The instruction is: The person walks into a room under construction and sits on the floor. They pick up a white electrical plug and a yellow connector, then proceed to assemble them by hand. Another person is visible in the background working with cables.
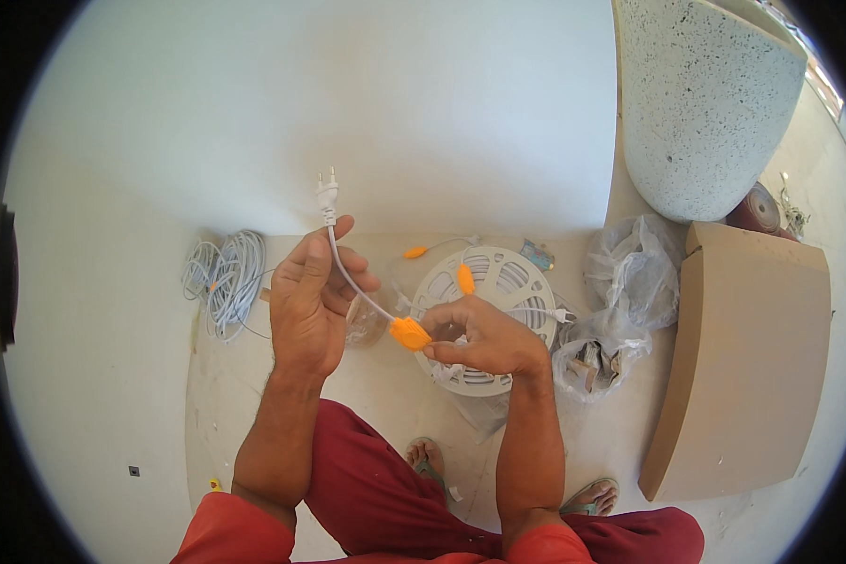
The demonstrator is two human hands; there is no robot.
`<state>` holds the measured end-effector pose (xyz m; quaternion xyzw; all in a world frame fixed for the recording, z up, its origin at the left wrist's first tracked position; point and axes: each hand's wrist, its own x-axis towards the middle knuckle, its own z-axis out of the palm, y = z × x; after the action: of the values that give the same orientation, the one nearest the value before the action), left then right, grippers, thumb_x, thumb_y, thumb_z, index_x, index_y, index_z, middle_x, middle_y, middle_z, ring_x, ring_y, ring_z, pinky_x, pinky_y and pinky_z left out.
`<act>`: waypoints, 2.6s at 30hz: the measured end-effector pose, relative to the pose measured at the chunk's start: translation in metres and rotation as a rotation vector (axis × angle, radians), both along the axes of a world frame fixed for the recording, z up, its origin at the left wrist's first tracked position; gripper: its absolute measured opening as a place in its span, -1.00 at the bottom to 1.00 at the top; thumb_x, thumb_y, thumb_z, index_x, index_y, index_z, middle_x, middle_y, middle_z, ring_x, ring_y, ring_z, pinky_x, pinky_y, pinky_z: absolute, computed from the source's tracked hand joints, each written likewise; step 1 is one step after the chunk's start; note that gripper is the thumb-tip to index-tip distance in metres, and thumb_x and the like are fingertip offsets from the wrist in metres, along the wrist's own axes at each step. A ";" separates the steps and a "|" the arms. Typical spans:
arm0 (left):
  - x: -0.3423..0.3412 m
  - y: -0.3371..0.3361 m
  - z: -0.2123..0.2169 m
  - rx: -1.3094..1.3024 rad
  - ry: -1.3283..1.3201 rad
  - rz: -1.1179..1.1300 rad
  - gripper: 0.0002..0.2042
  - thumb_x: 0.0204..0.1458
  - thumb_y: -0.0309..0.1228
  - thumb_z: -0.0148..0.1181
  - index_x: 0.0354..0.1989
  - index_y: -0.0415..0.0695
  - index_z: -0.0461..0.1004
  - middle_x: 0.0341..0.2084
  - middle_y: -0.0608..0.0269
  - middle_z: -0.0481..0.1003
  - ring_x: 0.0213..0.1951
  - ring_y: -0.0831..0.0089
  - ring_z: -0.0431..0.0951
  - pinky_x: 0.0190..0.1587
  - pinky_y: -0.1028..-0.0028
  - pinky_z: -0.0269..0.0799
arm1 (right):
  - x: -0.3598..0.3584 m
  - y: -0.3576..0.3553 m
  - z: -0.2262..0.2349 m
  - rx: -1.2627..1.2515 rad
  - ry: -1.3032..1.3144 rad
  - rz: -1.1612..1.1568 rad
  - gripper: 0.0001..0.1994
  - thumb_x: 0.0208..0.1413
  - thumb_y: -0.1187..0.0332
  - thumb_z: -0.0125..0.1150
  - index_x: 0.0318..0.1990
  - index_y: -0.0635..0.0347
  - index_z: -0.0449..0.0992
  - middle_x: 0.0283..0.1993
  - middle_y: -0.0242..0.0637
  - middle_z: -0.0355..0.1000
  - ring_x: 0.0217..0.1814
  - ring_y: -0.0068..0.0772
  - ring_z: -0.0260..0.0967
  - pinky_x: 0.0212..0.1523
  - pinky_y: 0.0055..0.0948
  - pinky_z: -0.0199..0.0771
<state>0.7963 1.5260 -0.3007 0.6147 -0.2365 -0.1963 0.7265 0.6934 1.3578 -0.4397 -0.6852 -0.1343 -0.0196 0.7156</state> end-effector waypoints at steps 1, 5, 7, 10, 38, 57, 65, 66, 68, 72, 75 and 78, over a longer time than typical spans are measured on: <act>0.000 0.000 0.001 0.010 -0.013 0.001 -0.60 0.40 -0.25 0.04 0.20 -0.35 0.40 -0.35 0.23 0.62 -0.34 0.45 0.66 -0.21 0.46 0.63 | 0.001 0.000 -0.001 0.026 -0.011 0.013 -0.74 0.13 0.27 0.31 -0.14 0.28 0.62 -0.26 -0.26 0.60 -0.18 -0.41 0.50 -0.07 -0.35 0.48; -0.004 -0.002 0.010 -0.024 -0.044 0.139 -0.68 0.38 -0.32 0.09 0.15 -0.28 0.36 -0.29 0.17 0.62 -0.32 0.38 0.68 -0.20 0.42 0.66 | 0.001 0.001 -0.001 0.098 -0.004 0.070 -0.71 0.20 0.21 0.31 -0.12 0.29 0.62 -0.19 -0.26 0.60 -0.12 -0.41 0.50 -0.01 -0.34 0.49; -0.001 0.001 0.011 -0.092 -0.065 0.195 -0.71 0.36 -0.34 0.12 0.11 -0.25 0.32 -0.18 0.09 0.60 -0.23 0.29 0.68 -0.10 0.33 0.67 | -0.001 0.001 -0.001 0.102 0.021 0.084 -0.70 0.22 0.20 0.30 -0.11 0.29 0.63 -0.18 -0.26 0.61 -0.11 -0.42 0.51 -0.01 -0.35 0.49; 0.011 0.010 0.013 -0.181 -0.115 0.318 -0.73 0.35 -0.36 0.14 0.08 -0.24 0.29 -0.02 -0.01 0.53 -0.07 0.15 0.64 0.07 0.19 0.62 | -0.003 -0.003 0.000 0.060 0.037 0.064 -0.72 0.24 0.22 0.31 -0.11 0.30 0.62 -0.18 -0.27 0.61 -0.11 -0.47 0.50 0.01 -0.39 0.49; 0.009 0.013 0.021 -0.080 -0.060 0.205 -0.64 0.44 -0.23 -0.07 0.22 -0.23 0.35 -0.40 0.33 0.43 -0.37 0.54 0.44 -0.15 0.37 0.51 | -0.041 -0.031 0.041 0.347 -0.019 -0.811 -0.43 0.03 0.52 0.46 0.22 0.29 0.41 -0.07 -0.26 0.45 -0.22 -0.60 0.39 -0.21 -0.56 0.46; -0.017 0.007 0.014 0.376 -0.393 -0.078 -0.60 0.13 -0.48 0.41 0.12 -0.39 0.55 -0.41 0.33 0.55 -0.41 0.65 0.49 -0.36 0.61 0.45 | -0.029 -0.012 0.045 0.451 -0.224 -0.590 -0.36 0.11 0.44 0.49 0.33 0.26 0.33 0.14 -0.11 0.50 -0.05 -0.44 0.49 -0.02 -0.42 0.58; -0.022 -0.001 0.002 0.335 -0.401 -0.219 -0.46 0.15 -0.17 0.42 0.19 -0.31 0.53 -0.53 0.48 0.45 -0.54 0.74 0.27 -0.48 0.65 0.18 | -0.035 -0.010 0.053 0.623 -0.232 -0.492 -0.30 0.04 0.53 0.49 0.35 0.27 0.31 0.12 -0.10 0.51 -0.12 -0.45 0.51 -0.08 -0.43 0.59; -0.023 0.001 0.003 0.345 -0.403 -0.216 -0.45 0.17 -0.14 0.40 0.20 -0.31 0.53 -0.52 0.47 0.46 -0.53 0.73 0.27 -0.47 0.64 0.19 | -0.033 -0.008 0.054 0.620 -0.231 -0.478 -0.30 0.03 0.56 0.49 0.35 0.28 0.31 0.12 -0.09 0.51 -0.12 -0.45 0.51 -0.08 -0.43 0.59; -0.024 0.000 0.003 0.364 -0.440 -0.215 -0.44 0.21 -0.10 0.34 0.22 -0.28 0.51 -0.48 0.43 0.49 -0.49 0.72 0.30 -0.43 0.62 0.22 | -0.035 -0.008 0.057 0.650 -0.208 -0.488 -0.29 0.01 0.60 0.47 0.35 0.28 0.31 0.12 -0.08 0.51 -0.12 -0.45 0.52 -0.08 -0.44 0.60; -0.022 0.001 0.010 0.432 -0.491 -0.333 -0.54 0.29 -0.34 0.23 0.29 -0.35 0.41 0.03 0.03 0.57 0.04 0.38 0.52 0.15 0.41 0.38 | -0.037 -0.011 0.057 0.676 -0.170 -0.495 -0.27 -0.05 0.62 0.48 0.33 0.30 0.31 0.12 -0.03 0.52 -0.12 -0.41 0.55 -0.14 -0.44 0.62; -0.024 0.002 0.010 0.431 -0.529 -0.365 -0.54 0.31 -0.36 0.19 0.32 -0.31 0.39 0.01 0.07 0.54 0.03 0.34 0.49 0.15 0.40 0.36 | -0.036 -0.011 0.054 0.670 -0.180 -0.483 -0.30 -0.07 0.52 0.54 0.28 0.31 0.36 0.12 -0.02 0.53 -0.11 -0.36 0.59 -0.22 -0.46 0.64; -0.028 0.002 0.011 0.416 -0.538 -0.374 -0.54 0.30 -0.37 0.21 0.33 -0.28 0.39 -0.14 0.18 0.51 -0.11 0.41 0.45 0.03 0.45 0.37 | -0.032 -0.013 0.044 0.628 -0.192 -0.448 -0.37 -0.09 0.39 0.60 0.17 0.32 0.45 0.12 -0.06 0.53 -0.11 -0.31 0.62 -0.27 -0.47 0.66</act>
<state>0.7687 1.5278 -0.2896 0.7247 -0.4819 -0.2008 0.4497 0.6617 1.3445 -0.3958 -0.4404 -0.0353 -0.2794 0.8525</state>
